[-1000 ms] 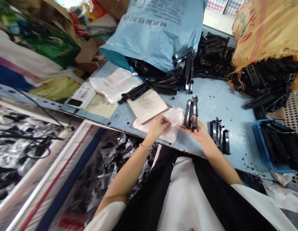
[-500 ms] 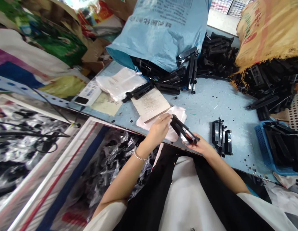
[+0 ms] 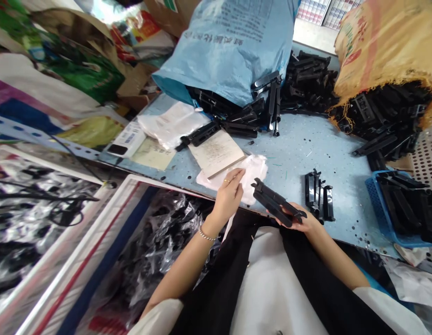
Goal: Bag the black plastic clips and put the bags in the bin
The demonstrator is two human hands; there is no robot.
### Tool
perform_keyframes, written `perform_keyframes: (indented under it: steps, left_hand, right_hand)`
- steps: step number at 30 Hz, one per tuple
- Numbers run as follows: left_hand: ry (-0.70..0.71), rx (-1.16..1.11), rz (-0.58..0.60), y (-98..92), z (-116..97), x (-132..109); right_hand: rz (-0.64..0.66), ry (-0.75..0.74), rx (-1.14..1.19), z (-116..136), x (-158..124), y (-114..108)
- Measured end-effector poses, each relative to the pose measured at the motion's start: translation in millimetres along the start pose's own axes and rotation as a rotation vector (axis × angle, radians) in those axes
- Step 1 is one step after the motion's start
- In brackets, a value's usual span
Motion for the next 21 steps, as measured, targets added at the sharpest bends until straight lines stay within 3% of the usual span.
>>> perform_keyframes:
  steps: [4,8,11,14,16,18,20,21]
  left_hand:
    - [0.205,0.028,0.038,16.1,-45,-17]
    - [0.363,-0.099,0.230,34.2,-90,-46]
    - [0.294,-0.184,0.276,34.9,-97,-53]
    - [0.210,-0.146,0.259,30.7,-89,-53]
    - [0.220,-0.082,0.222,19.2,-87,-54]
    - [0.213,0.012,0.156,-5.7,-85,-57]
    - [0.120,0.145,0.086,-45.2,-73,-60]
    - [0.043,0.221,0.044,-70.3,-62,-63]
  right_hand:
    - [0.027,-0.008,-0.001,-7,13,8]
    - [-0.064,-0.080,-0.055,-2,38,5]
    - [-0.190,-0.203,-0.125,12,46,6]
    - [-0.305,-0.435,-0.490,41,38,23]
    - [-0.240,-0.519,-0.731,52,33,50]
    - [-0.053,-0.471,-0.824,48,29,76]
    - [0.087,-0.415,-0.899,45,20,87]
    - [0.088,-0.406,-0.952,49,13,83]
Point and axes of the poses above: each hand's wrist, its own x-axis towards the middle knuckle, its own y-axis out of the palm, z = x × y, the point moved 9 cm from there along x, towards the middle knuckle, and after that the axes turned 3 degrees about -y, right-handed, at the moved point
